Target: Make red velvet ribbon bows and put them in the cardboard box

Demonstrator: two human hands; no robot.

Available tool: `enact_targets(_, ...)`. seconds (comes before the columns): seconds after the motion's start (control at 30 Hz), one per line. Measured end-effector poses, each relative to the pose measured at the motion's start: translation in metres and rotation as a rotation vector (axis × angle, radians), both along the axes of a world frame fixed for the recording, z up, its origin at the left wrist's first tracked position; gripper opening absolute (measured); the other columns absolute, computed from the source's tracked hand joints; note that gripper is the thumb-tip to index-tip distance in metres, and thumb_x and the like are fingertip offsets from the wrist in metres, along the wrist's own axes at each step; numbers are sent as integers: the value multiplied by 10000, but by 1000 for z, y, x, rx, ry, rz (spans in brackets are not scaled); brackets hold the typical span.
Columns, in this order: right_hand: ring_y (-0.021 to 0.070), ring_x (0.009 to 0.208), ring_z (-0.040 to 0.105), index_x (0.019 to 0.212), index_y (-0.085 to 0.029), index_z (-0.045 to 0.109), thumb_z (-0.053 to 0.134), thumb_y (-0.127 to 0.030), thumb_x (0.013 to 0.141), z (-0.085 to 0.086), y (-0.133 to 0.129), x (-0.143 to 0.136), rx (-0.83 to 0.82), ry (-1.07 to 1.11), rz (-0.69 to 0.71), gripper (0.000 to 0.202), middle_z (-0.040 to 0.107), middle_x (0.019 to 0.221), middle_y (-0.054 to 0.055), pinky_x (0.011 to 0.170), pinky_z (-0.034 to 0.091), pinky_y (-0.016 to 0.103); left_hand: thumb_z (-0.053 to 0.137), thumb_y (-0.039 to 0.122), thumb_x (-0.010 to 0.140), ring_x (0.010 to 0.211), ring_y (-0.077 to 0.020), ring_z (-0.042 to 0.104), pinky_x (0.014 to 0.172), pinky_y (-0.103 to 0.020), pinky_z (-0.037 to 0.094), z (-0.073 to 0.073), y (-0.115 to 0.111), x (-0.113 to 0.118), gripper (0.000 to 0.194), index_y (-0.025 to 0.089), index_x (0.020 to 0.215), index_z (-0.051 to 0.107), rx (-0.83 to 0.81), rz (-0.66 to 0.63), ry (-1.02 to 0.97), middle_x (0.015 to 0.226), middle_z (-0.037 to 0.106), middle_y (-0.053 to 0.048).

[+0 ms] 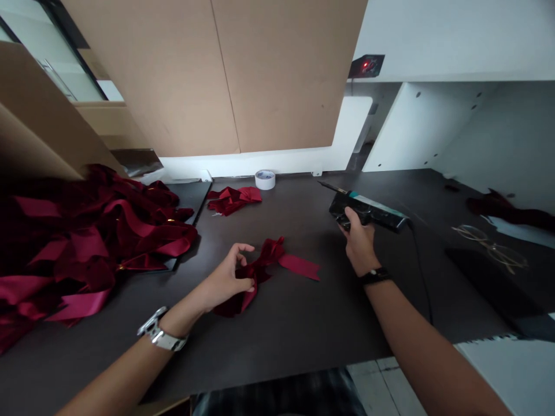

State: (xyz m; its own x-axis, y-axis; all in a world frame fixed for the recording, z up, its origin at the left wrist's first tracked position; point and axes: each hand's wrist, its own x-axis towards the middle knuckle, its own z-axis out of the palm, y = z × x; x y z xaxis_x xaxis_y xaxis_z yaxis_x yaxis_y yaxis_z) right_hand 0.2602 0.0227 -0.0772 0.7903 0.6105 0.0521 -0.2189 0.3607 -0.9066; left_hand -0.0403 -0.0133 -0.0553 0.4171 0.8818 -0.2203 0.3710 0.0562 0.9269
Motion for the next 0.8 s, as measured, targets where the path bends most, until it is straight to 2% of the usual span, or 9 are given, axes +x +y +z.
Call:
enact_targets(0.1, 176, 899, 645, 994, -165, 591, 771, -328, 587, 5, -2, -2, -17, 38, -2, 474, 662, 999, 54, 758, 536, 334, 596, 118, 610, 618, -73, 373, 577, -215, 359, -7, -1, -2, 519, 201, 1085, 405, 236, -24, 183, 769, 337, 72)
enact_targets(0.17, 169, 889, 642, 1002, -170, 592, 768, -331, 589, 7, -3, -4, -23, 33, 6, 477, 661, 998, 49, 738, 532, 319, 570, 121, 630, 609, -81, 333, 577, -221, 351, -8, -1, -3, 489, 196, 1086, 410, 300, -30, 229, 734, 310, 76)
enact_targets(0.3, 167, 867, 639, 991, -166, 595, 765, -328, 582, 8, -4, -6, -46, 40, 11, 471, 661, 985, 47, 688, 520, 292, 494, 149, 686, 625, -85, 334, 598, -233, 474, -3, -2, -3, 499, 219, 1169, 392, 173, -18, 90, 785, 302, 52)
enact_targets(0.4, 172, 885, 637, 981, -169, 594, 764, -312, 580, 8, -4, -8, -49, 47, 20, 458, 661, 985, 44, 698, 522, 298, 459, 154, 726, 653, -81, 364, 678, -298, 573, 3, -3, -2, 535, 260, 1237, 346, 31, 7, -62, 833, 297, 38)
enact_targets(0.53, 179, 903, 634, 976, -179, 589, 770, -334, 579, 8, -4, -9, -58, 21, 37, 462, 659, 991, 39, 716, 526, 315, 467, 204, 777, 666, -79, 433, 699, -342, 599, 5, -6, 0, 513, 278, 1259, 307, -61, 6, -111, 848, 332, 36)
enact_targets(0.6, 181, 904, 635, 980, -175, 589, 771, -343, 576, 7, -4, -9, -60, 12, 39, 474, 660, 989, 43, 718, 526, 319, 499, 248, 771, 687, -87, 457, 679, -353, 600, 4, -4, -1, 470, 271, 1209, 329, -63, 16, -121, 868, 339, 32)
enact_targets(0.7, 180, 899, 634, 988, -166, 594, 772, -345, 574, 7, -4, -9, -62, 11, 39, 485, 660, 1000, 53, 718, 524, 320, 546, 276, 730, 684, -82, 479, 658, -343, 586, 8, 8, -13, 379, 245, 1061, 364, 26, 110, -112, 907, 347, 26)
enact_targets(0.73, 180, 898, 634, 987, -164, 594, 772, -345, 576, 8, -4, -9, -62, 13, 41, 483, 658, 1008, 57, 720, 524, 321, 554, 274, 720, 685, -85, 490, 660, -336, 576, 12, 14, -20, 357, 236, 1021, 365, 100, 172, -91, 909, 355, 24)
enact_targets(0.8, 181, 899, 634, 982, -166, 591, 770, -344, 582, 9, -5, -9, -62, 17, 43, 473, 656, 1020, 59, 723, 527, 326, 576, 258, 709, 734, -113, 514, 708, -337, 549, 24, 26, -36, 342, 221, 985, 376, 351, 330, -3, 896, 383, 17)
